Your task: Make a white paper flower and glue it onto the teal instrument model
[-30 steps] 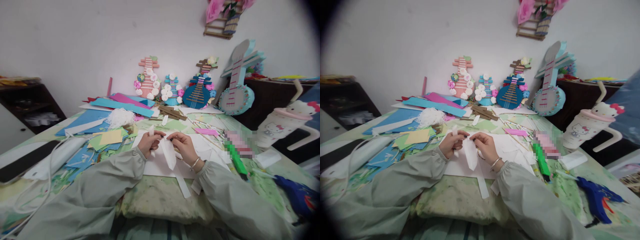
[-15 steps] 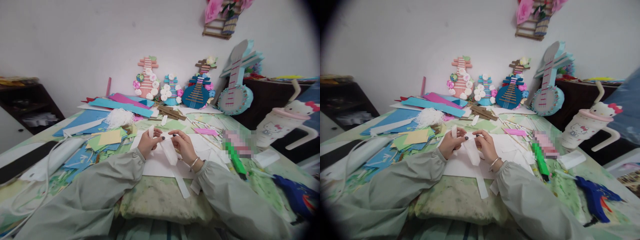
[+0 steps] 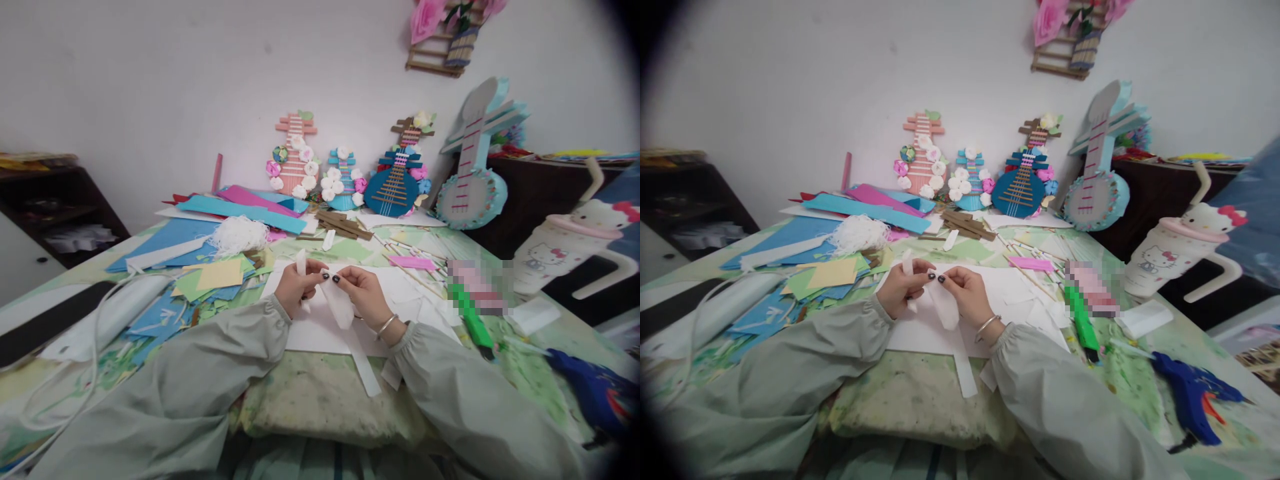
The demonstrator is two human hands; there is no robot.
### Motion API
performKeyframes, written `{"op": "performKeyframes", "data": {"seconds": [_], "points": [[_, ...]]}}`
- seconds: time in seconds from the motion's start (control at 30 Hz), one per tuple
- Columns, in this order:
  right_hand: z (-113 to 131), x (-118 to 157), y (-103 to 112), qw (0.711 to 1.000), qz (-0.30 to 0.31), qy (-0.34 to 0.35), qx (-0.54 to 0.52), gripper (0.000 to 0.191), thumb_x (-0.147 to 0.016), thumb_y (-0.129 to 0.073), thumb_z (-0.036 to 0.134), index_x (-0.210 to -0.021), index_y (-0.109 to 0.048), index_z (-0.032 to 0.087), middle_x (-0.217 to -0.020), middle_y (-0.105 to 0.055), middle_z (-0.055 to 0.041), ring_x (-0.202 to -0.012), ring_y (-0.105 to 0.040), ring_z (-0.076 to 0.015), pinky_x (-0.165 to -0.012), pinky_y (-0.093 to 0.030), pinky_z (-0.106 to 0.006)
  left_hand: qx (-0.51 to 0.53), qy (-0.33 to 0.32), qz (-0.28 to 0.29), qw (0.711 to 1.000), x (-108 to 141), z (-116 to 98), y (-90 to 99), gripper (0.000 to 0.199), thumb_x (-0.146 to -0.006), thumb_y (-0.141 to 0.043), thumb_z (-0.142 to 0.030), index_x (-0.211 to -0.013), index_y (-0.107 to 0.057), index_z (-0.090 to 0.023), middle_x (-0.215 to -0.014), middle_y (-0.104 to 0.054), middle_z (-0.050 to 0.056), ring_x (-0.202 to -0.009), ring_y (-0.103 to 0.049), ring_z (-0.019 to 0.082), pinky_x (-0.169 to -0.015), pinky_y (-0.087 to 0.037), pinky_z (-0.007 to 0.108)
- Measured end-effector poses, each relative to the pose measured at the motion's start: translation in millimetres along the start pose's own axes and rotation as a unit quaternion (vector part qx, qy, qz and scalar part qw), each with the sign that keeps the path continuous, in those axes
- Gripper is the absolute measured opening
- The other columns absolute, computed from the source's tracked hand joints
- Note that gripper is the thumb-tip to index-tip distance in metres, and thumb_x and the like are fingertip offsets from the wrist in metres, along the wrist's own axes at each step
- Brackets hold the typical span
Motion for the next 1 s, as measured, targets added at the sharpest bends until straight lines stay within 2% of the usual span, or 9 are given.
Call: {"op": "performKeyframes", "data": {"seconds": [0.17,0.4,0.57,0.73,0.8,0.9,1.0], "points": [[1.6,-0.4,0.3,1.0,0.0,0.007,0.011,0.034,-0.062,-0.073,0.047,-0.07,-0.059,0.016,-0.062,-0.061,0.0007,-0.054,-0.05,-0.0105,-0.05,-0.035,-0.022,-0.011,0.033,0.029,0.999,2.9,2.3,-5.5,0.036,-0.054,-0.08,-0.032,-0.077,-0.063,-0.011,-0.038,-0.027,-0.013,-0.032,-0.017,0.0,-0.034,-0.01,0.018],[4.4,1.8,-3.3,1.0,0.003,0.005,0.024,0.032,-0.062,-0.074,0.04,-0.072,-0.054,0.018,-0.056,-0.058,0.0032,-0.049,-0.046,-0.0091,-0.047,-0.028,-0.021,-0.07,-0.017,-0.001,0.997,0.3,-2.4,-1.0,0.037,-0.051,-0.082,-0.035,-0.07,-0.064,-0.009,-0.044,-0.045,-0.007,-0.032,-0.025,0.0,-0.034,-0.013,0.019],[8.8,4.1,-1.8,0.999,-0.008,0.013,0.039,0.029,-0.065,-0.072,0.039,-0.07,-0.052,0.019,-0.053,-0.052,0.0052,-0.046,-0.04,-0.0076,-0.045,-0.024,-0.021,-0.071,-0.016,-0.01,0.997,-0.5,0.0,1.1,0.032,-0.054,-0.08,-0.033,-0.068,-0.063,-0.01,-0.042,-0.039,-0.009,-0.032,-0.025,0.001,-0.033,-0.014,0.019],[7.0,4.2,-1.1,0.999,-0.004,-0.012,-0.051,0.027,-0.075,-0.061,0.044,-0.072,-0.056,0.018,-0.063,-0.056,0.0012,-0.054,-0.049,-0.01,-0.049,-0.034,-0.022,-0.065,-0.033,0.02,0.997,1.3,-3.8,-2.8,0.027,-0.062,-0.075,-0.028,-0.08,-0.062,-0.012,-0.05,-0.041,-0.009,-0.033,-0.024,0.0,-0.033,-0.015,0.018],[3.3,3.2,-0.7,0.997,-0.003,-0.031,-0.073,0.024,-0.073,-0.064,0.041,-0.072,-0.057,0.018,-0.061,-0.054,0.0023,-0.052,-0.047,-0.0091,-0.047,-0.032,-0.021,-0.064,-0.032,0.031,0.997,2.3,-4.5,-5.1,0.025,-0.064,-0.072,-0.026,-0.083,-0.062,-0.013,-0.051,-0.041,-0.009,-0.033,-0.024,-0.001,-0.034,-0.015,0.018],[-0.3,2.2,-0.4,0.997,0.007,-0.043,-0.063,0.021,-0.067,-0.07,0.033,-0.074,-0.057,0.019,-0.054,-0.05,0.0061,-0.043,-0.038,-0.0059,-0.042,-0.023,-0.02,-0.063,-0.027,0.031,0.997,2.6,-4.4,-5.8,0.02,-0.065,-0.069,-0.023,-0.081,-0.063,-0.012,-0.048,-0.038,-0.01,-0.033,-0.023,0.0,-0.034,-0.015,0.018],[-3.0,2.5,-2.1,0.997,0.031,-0.05,-0.057,0.024,-0.064,-0.071,0.029,-0.081,-0.058,0.019,-0.06,-0.058,0.0044,-0.047,-0.044,-0.0075,-0.045,-0.026,-0.02,-0.053,-0.023,0.029,0.998,1.7,-3.8,-5.4,0.017,-0.064,-0.068,-0.021,-0.078,-0.062,-0.013,-0.044,-0.035,-0.01,-0.033,-0.022,0.0,-0.034,-0.015,0.018]]}}
Point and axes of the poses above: each hand's wrist, its own x-axis away from the middle knuckle, its own y-axis out of the back of the hand, z = x × y, the point moved 8 cm from there along -x, towards the middle knuckle
